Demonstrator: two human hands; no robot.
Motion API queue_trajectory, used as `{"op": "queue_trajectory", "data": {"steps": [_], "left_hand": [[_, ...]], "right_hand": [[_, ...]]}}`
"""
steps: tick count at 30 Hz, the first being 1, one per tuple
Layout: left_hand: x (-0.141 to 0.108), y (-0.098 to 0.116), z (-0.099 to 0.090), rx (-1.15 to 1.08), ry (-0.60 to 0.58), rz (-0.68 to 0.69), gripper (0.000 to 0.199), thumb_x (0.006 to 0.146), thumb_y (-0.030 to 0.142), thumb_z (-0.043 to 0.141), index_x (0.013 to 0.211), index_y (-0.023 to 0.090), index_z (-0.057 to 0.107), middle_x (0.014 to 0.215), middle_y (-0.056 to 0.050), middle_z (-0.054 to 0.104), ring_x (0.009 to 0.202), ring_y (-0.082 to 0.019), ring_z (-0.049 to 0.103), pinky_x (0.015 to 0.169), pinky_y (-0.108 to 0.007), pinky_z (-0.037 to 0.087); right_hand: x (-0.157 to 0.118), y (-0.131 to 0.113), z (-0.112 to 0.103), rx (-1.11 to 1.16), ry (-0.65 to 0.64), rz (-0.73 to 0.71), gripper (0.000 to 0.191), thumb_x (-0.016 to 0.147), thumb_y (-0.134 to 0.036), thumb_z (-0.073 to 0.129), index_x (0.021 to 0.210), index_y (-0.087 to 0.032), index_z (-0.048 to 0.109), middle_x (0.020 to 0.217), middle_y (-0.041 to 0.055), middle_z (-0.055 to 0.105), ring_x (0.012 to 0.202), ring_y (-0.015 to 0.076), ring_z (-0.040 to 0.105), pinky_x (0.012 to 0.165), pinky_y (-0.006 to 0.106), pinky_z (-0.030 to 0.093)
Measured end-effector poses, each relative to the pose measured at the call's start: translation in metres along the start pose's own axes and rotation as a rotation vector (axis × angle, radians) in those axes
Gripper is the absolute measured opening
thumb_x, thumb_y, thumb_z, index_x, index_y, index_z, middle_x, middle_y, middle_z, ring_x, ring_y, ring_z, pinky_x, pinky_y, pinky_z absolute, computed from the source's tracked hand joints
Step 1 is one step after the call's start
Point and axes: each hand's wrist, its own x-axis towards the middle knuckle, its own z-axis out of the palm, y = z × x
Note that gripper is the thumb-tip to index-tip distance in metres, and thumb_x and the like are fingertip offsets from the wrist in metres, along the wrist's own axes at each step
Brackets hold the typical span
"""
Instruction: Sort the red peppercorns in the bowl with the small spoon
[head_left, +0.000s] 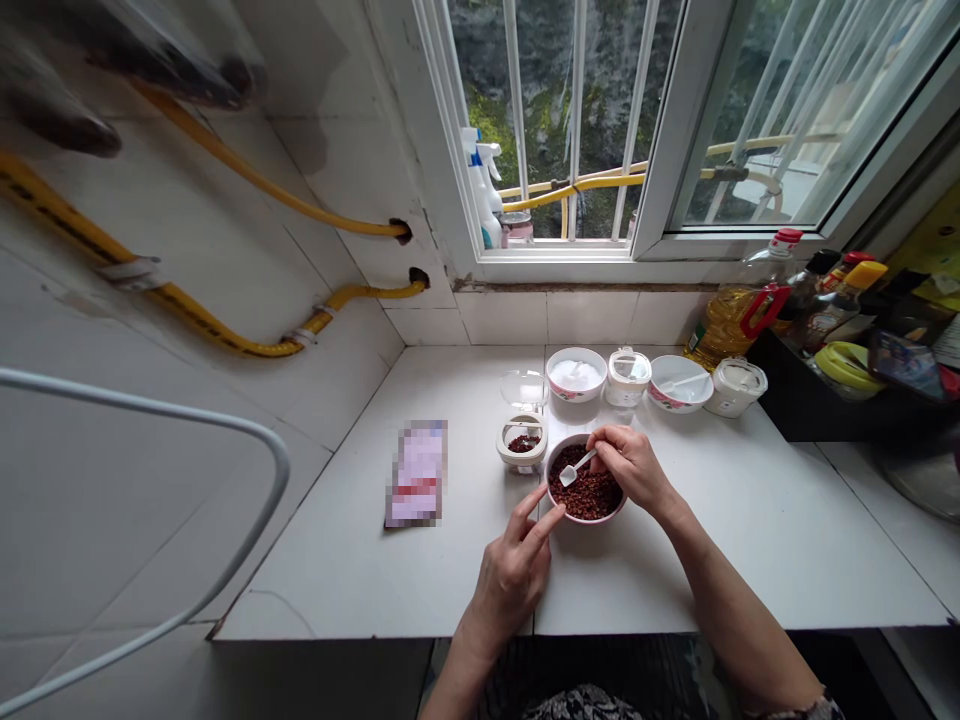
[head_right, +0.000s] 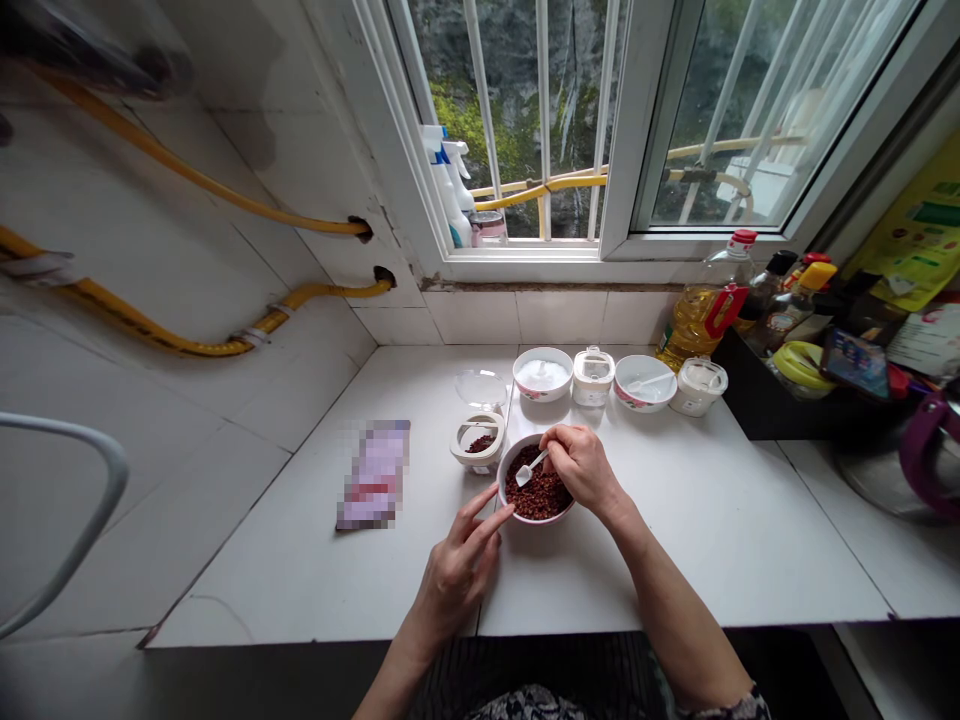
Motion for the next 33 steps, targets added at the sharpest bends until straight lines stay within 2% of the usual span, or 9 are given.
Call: {"op": "queue_trajectory", "data": {"steps": [5, 8, 11, 16, 20, 28, 33], "left_hand": [[0.0007, 0.0003, 0.0005, 0.000, 0.004, 0.008, 0.053, 0.093, 0.001, 0.043, 0.140, 0.024, 0.049, 0.141, -0.015, 0.053, 0.100, -0.015, 0.071, 0.075, -0.022, 0.061], [0.0011, 0.0006, 0.0000, -0.004, 0.002, 0.008, 0.053, 0.093, 0.001, 0.042, 0.141, 0.025, 0.048, 0.142, -0.015, 0.053, 0.098, -0.014, 0.071, 0.076, -0.022, 0.061], [0.0013, 0.0006, -0.0004, 0.004, -0.002, 0.005, 0.053, 0.094, 0.002, 0.043, 0.141, 0.025, 0.048, 0.142, -0.014, 0.053, 0.099, -0.015, 0.071, 0.077, -0.023, 0.061], [0.0006, -0.0001, 0.0005, -0.018, 0.004, 0.007, 0.055, 0.093, 0.001, 0.043, 0.141, 0.026, 0.047, 0.143, -0.014, 0.052, 0.094, -0.014, 0.072, 0.077, -0.023, 0.061], [0.0003, -0.0003, 0.0009, -0.005, 0.010, 0.003, 0.055, 0.093, 0.002, 0.043, 0.141, 0.027, 0.047, 0.142, -0.014, 0.053, 0.102, -0.016, 0.071, 0.078, -0.024, 0.062], [0.0002, 0.0001, 0.0005, -0.002, 0.001, 0.008, 0.053, 0.093, 0.002, 0.043, 0.140, 0.025, 0.048, 0.142, -0.015, 0.053, 0.096, -0.015, 0.072, 0.078, -0.024, 0.062], [0.0001, -0.0005, 0.0008, 0.023, -0.003, 0.002, 0.054, 0.093, 0.003, 0.042, 0.141, 0.026, 0.047, 0.142, -0.014, 0.054, 0.102, -0.017, 0.072, 0.075, -0.023, 0.062]], "right_hand": [[-0.0024, 0.0020, 0.0050, -0.113, -0.003, -0.070, 0.022, 0.085, -0.013, 0.047, 0.075, -0.023, 0.064, 0.068, 0.0017, 0.071, 0.083, 0.0222, 0.065, 0.086, 0.037, 0.048], [-0.0030, 0.0020, 0.0080, -0.106, -0.020, -0.083, 0.021, 0.084, -0.013, 0.048, 0.073, -0.023, 0.063, 0.078, 0.0034, 0.073, 0.086, 0.0223, 0.065, 0.085, 0.037, 0.049], [-0.0023, 0.0012, 0.0076, -0.031, -0.026, -0.059, 0.021, 0.083, -0.012, 0.048, 0.072, -0.022, 0.063, 0.071, 0.0018, 0.072, 0.078, 0.0205, 0.066, 0.081, 0.035, 0.050], [-0.0013, -0.0020, 0.0028, 0.162, -0.029, 0.079, 0.019, 0.084, -0.015, 0.047, 0.071, -0.021, 0.061, 0.055, -0.0023, 0.065, 0.053, 0.0158, 0.061, 0.065, 0.030, 0.050], [-0.0012, -0.0031, 0.0010, 0.259, -0.027, 0.162, 0.018, 0.083, -0.018, 0.048, 0.074, -0.021, 0.062, 0.055, -0.0021, 0.065, 0.053, 0.0156, 0.062, 0.059, 0.027, 0.049], [0.0002, 0.0008, 0.0020, 0.229, -0.015, 0.207, 0.017, 0.081, -0.018, 0.048, 0.072, -0.020, 0.063, 0.053, -0.0023, 0.065, 0.052, 0.0150, 0.061, 0.059, 0.026, 0.048], [0.0003, 0.0023, 0.0022, 0.217, -0.007, 0.194, 0.018, 0.081, -0.017, 0.047, 0.072, -0.021, 0.062, 0.052, -0.0026, 0.065, 0.051, 0.0151, 0.061, 0.058, 0.027, 0.048]]}}
